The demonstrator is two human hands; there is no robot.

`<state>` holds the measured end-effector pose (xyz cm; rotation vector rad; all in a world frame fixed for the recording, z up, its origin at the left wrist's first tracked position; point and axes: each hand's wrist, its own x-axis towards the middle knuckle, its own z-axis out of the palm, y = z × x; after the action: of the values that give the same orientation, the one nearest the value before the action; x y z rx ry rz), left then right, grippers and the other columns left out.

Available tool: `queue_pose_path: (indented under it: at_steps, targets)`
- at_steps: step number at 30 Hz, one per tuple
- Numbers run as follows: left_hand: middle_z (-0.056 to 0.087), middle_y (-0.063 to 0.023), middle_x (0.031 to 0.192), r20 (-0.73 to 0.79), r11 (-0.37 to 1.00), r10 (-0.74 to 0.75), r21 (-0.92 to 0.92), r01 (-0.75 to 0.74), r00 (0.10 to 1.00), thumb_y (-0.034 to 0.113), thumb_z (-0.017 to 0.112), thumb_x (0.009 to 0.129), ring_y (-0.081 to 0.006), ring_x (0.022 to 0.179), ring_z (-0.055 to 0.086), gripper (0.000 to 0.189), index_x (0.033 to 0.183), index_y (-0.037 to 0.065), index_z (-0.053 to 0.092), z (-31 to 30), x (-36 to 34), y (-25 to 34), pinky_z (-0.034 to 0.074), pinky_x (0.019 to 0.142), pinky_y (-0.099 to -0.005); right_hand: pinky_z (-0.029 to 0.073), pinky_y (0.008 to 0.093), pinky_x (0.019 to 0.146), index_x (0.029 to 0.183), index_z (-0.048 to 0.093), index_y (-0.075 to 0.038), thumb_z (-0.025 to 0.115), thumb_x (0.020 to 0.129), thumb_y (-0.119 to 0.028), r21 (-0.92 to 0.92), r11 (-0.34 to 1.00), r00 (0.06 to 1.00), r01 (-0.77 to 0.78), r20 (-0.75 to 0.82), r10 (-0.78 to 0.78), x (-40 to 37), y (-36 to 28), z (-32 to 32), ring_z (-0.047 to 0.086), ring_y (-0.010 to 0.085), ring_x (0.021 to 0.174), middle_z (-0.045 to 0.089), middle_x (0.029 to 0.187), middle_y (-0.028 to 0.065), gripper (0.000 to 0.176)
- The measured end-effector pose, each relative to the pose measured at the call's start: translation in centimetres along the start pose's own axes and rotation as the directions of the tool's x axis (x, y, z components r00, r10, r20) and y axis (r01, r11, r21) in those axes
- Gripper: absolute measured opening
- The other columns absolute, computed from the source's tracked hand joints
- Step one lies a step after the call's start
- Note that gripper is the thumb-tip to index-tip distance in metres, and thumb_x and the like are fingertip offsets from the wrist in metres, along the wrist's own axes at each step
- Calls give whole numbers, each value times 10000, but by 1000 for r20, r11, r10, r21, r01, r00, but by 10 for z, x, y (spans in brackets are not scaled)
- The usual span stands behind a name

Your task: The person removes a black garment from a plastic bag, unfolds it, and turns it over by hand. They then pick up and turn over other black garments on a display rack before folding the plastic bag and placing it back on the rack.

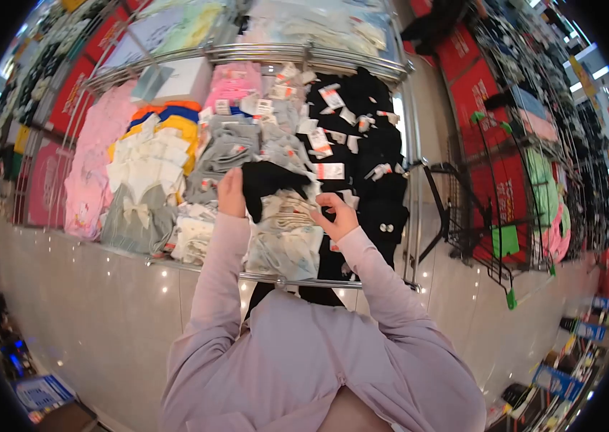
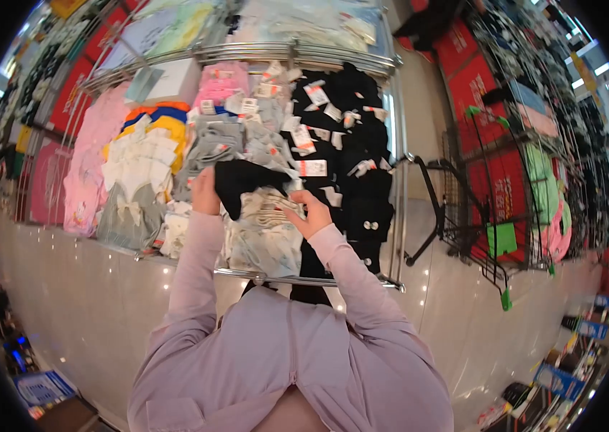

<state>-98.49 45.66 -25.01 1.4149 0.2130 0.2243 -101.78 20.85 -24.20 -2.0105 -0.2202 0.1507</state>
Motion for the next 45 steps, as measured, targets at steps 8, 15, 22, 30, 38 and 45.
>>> queue_pose_path:
  at_steps: [8,15,22,30,38,45]
  targets:
    - [569,-183,1071,315,363,-56,-878,314,947,325,367,938,-316,944,586,423,1177,-14,452,-92,-102,163,496,838,-435,433,323,823,1272,387,-85,731,698,-254,659,734,715,-165,592,-372,-16,-123,120,519,142,1024,509,1170,40,689]
    - [522,-203,1119,159,405,220,-912,58,963,116,533,834,-297,1006,564,486,1257,-30,345,-196,-159,198,493,860,-401,454,290,859,1277,379,-52,780,605,-60,799,435,684,-414,589,-431,-46,-244,214,477,143,1103,473,1216,34,783]
    - [487,-193,1193,-135,653,179,-724,-221,974,-128,422,704,-274,1046,545,594,1279,-32,307,-302,-154,219,478,884,-369,448,251,811,987,609,2,668,691,0,724,483,745,-492,637,-197,-58,-304,268,583,115,868,624,932,46,302]
    - [569,-115,1022,-230,933,317,251,-258,920,159,637,803,-216,894,568,615,1316,17,328,-339,-147,238,445,800,-279,464,255,705,910,570,-10,617,808,-99,872,458,930,-173,297,-214,-23,-370,293,588,108,751,611,836,34,143]
    - [658,-102,883,-32,740,526,510,-438,850,-102,590,682,-154,801,621,345,1004,16,631,-350,-125,252,459,733,-242,504,241,568,1033,419,-18,657,751,12,794,608,938,10,203,-280,23,-394,302,608,144,652,606,792,99,370]
    - [635,-41,836,-257,914,401,55,-401,879,72,613,814,-87,726,556,173,950,-35,621,-349,-77,293,437,674,-218,456,227,752,1127,448,-15,758,683,-118,730,654,715,199,348,-606,66,-411,306,548,105,847,546,976,50,552]
